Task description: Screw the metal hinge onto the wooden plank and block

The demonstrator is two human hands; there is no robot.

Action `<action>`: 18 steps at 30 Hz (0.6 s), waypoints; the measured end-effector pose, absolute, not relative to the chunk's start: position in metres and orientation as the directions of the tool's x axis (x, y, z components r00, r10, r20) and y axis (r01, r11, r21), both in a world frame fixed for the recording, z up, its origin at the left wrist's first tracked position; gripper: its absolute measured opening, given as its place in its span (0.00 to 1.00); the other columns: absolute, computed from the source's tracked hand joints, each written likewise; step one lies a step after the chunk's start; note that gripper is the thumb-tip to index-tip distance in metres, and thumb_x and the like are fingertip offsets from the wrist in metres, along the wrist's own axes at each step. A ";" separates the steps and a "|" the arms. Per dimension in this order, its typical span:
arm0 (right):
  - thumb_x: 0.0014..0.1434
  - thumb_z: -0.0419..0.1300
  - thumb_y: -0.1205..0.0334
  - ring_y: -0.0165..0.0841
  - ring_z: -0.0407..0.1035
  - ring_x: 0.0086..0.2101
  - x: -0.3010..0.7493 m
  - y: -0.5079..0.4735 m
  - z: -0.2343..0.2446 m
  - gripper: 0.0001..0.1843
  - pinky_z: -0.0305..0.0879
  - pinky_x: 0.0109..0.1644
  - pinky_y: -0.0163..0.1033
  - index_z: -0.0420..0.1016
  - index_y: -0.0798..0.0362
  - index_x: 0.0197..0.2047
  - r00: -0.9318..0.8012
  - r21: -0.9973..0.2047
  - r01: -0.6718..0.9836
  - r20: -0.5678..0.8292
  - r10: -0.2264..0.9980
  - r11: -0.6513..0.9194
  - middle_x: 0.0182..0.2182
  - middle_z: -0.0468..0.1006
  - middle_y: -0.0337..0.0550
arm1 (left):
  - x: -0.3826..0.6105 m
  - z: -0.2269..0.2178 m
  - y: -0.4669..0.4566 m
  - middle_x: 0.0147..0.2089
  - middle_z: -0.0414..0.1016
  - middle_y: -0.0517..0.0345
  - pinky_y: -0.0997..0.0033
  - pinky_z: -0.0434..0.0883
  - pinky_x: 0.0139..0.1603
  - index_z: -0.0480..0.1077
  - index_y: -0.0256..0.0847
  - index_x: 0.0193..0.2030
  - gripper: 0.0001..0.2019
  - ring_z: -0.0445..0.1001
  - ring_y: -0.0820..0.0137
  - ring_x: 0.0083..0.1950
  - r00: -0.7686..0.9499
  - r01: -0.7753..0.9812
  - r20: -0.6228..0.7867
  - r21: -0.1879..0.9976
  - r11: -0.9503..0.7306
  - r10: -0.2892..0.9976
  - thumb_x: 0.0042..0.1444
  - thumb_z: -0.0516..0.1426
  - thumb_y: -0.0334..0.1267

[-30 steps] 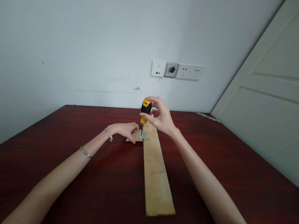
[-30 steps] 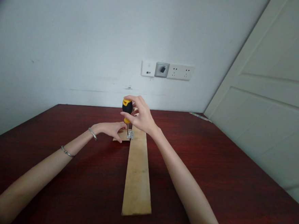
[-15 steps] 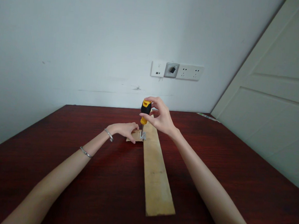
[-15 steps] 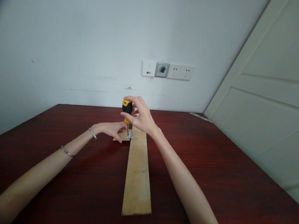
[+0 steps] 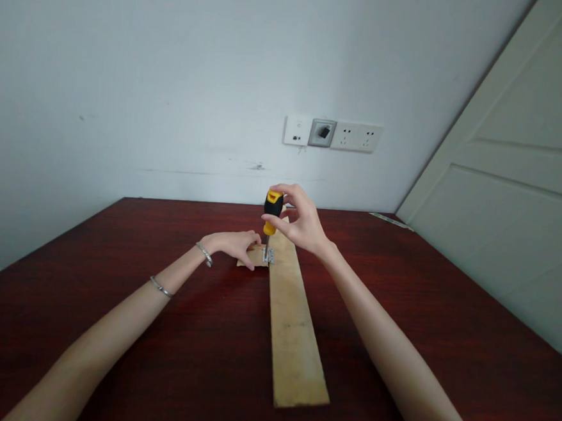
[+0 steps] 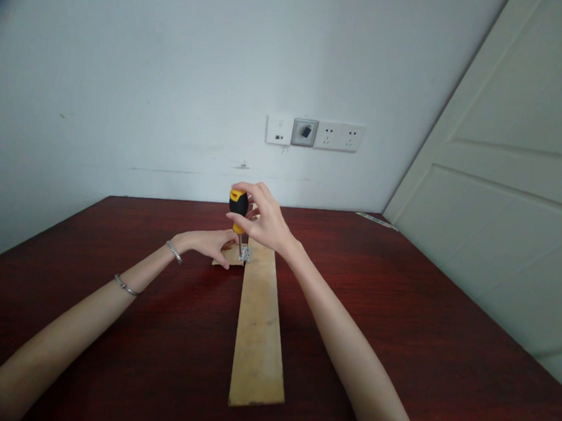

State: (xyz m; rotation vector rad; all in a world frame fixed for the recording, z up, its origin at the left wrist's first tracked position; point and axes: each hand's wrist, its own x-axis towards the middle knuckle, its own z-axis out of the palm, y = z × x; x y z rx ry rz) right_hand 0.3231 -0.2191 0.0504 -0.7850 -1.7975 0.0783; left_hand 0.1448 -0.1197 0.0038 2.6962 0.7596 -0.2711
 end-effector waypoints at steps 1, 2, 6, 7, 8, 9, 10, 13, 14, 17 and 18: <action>0.54 0.65 0.61 0.32 0.67 0.38 0.323 -0.219 0.050 0.23 0.73 0.30 0.34 0.66 0.47 0.53 -0.164 -0.417 0.468 0.825 0.541 0.779 0.49 0.68 0.46 | 0.145 0.004 -0.120 0.46 0.69 0.50 0.68 0.64 0.39 0.65 0.37 0.45 0.30 0.68 0.63 0.40 0.839 0.536 -0.268 0.257 -0.804 0.473 0.40 0.64 0.55; 0.54 0.65 0.62 0.32 0.67 0.39 0.323 -0.219 0.050 0.23 0.73 0.30 0.34 0.66 0.47 0.53 -0.166 -0.415 0.466 0.826 0.538 0.781 0.49 0.68 0.45 | 0.145 0.005 -0.120 0.45 0.69 0.50 0.67 0.64 0.39 0.65 0.37 0.45 0.30 0.68 0.63 0.40 0.838 0.538 -0.270 0.257 -0.803 0.475 0.40 0.64 0.55; 0.54 0.64 0.63 0.32 0.67 0.38 0.323 -0.219 0.050 0.23 0.73 0.30 0.34 0.66 0.47 0.53 -0.177 -0.406 0.456 0.830 0.528 0.792 0.48 0.68 0.45 | 0.145 0.006 -0.121 0.45 0.69 0.50 0.66 0.64 0.40 0.65 0.36 0.47 0.31 0.68 0.63 0.40 0.834 0.543 -0.278 0.254 -0.800 0.478 0.40 0.64 0.55; 0.54 0.64 0.63 0.32 0.67 0.38 0.323 -0.219 0.050 0.23 0.73 0.30 0.34 0.66 0.48 0.53 -0.179 -0.407 0.457 0.829 0.530 0.791 0.48 0.68 0.45 | 0.145 0.005 -0.121 0.45 0.69 0.51 0.66 0.64 0.40 0.65 0.37 0.47 0.31 0.68 0.63 0.41 0.833 0.544 -0.278 0.253 -0.800 0.478 0.40 0.64 0.55; 0.54 0.64 0.63 0.32 0.67 0.38 0.323 -0.219 0.050 0.23 0.73 0.30 0.34 0.66 0.47 0.53 -0.181 -0.409 0.460 0.826 0.534 0.788 0.48 0.68 0.45 | 0.145 0.005 -0.121 0.44 0.69 0.51 0.65 0.64 0.41 0.65 0.37 0.47 0.31 0.68 0.62 0.41 0.833 0.544 -0.277 0.254 -0.800 0.479 0.40 0.63 0.55; 0.55 0.64 0.62 0.32 0.67 0.39 0.323 -0.219 0.050 0.23 0.73 0.31 0.34 0.65 0.47 0.54 -0.182 -0.411 0.463 0.823 0.538 0.785 0.48 0.68 0.45 | 0.145 0.005 -0.121 0.44 0.69 0.52 0.65 0.64 0.41 0.65 0.37 0.47 0.31 0.68 0.62 0.41 0.834 0.544 -0.274 0.256 -0.799 0.479 0.40 0.63 0.55; 0.55 0.63 0.62 0.32 0.67 0.39 0.323 -0.220 0.051 0.23 0.73 0.31 0.34 0.65 0.47 0.54 -0.183 -0.412 0.466 0.821 0.541 0.783 0.49 0.68 0.46 | 0.144 0.004 -0.120 0.44 0.69 0.52 0.65 0.64 0.41 0.65 0.37 0.47 0.31 0.68 0.62 0.42 0.836 0.541 -0.270 0.260 -0.800 0.478 0.40 0.63 0.55; 0.56 0.63 0.63 0.32 0.67 0.40 0.323 -0.220 0.051 0.23 0.74 0.32 0.35 0.65 0.46 0.54 -0.186 -0.413 0.467 0.819 0.543 0.782 0.49 0.68 0.46 | 0.144 0.003 -0.118 0.44 0.69 0.51 0.66 0.64 0.41 0.65 0.37 0.46 0.31 0.68 0.62 0.42 0.843 0.530 -0.261 0.265 -0.806 0.469 0.39 0.64 0.55; 0.56 0.62 0.63 0.33 0.67 0.40 0.323 -0.220 0.051 0.23 0.74 0.33 0.36 0.65 0.46 0.54 -0.186 -0.414 0.464 0.819 0.543 0.783 0.49 0.68 0.46 | 0.144 0.002 -0.118 0.44 0.69 0.51 0.66 0.64 0.40 0.65 0.37 0.46 0.31 0.68 0.62 0.41 0.844 0.529 -0.260 0.262 -0.807 0.469 0.39 0.64 0.55; 0.56 0.61 0.63 0.33 0.67 0.40 0.323 -0.220 0.050 0.24 0.75 0.33 0.37 0.65 0.45 0.56 -0.187 -0.424 0.461 0.812 0.553 0.779 0.51 0.68 0.46 | 0.144 0.002 -0.118 0.45 0.69 0.51 0.67 0.64 0.40 0.65 0.38 0.46 0.30 0.68 0.63 0.41 0.841 0.535 -0.260 0.258 -0.805 0.475 0.40 0.64 0.55; 0.57 0.61 0.63 0.33 0.67 0.40 0.323 -0.219 0.050 0.24 0.75 0.33 0.37 0.65 0.45 0.57 -0.187 -0.427 0.461 0.810 0.555 0.778 0.52 0.68 0.47 | 0.144 0.002 -0.118 0.45 0.69 0.51 0.67 0.64 0.40 0.65 0.38 0.46 0.30 0.68 0.63 0.41 0.839 0.537 -0.261 0.260 -0.803 0.477 0.40 0.64 0.54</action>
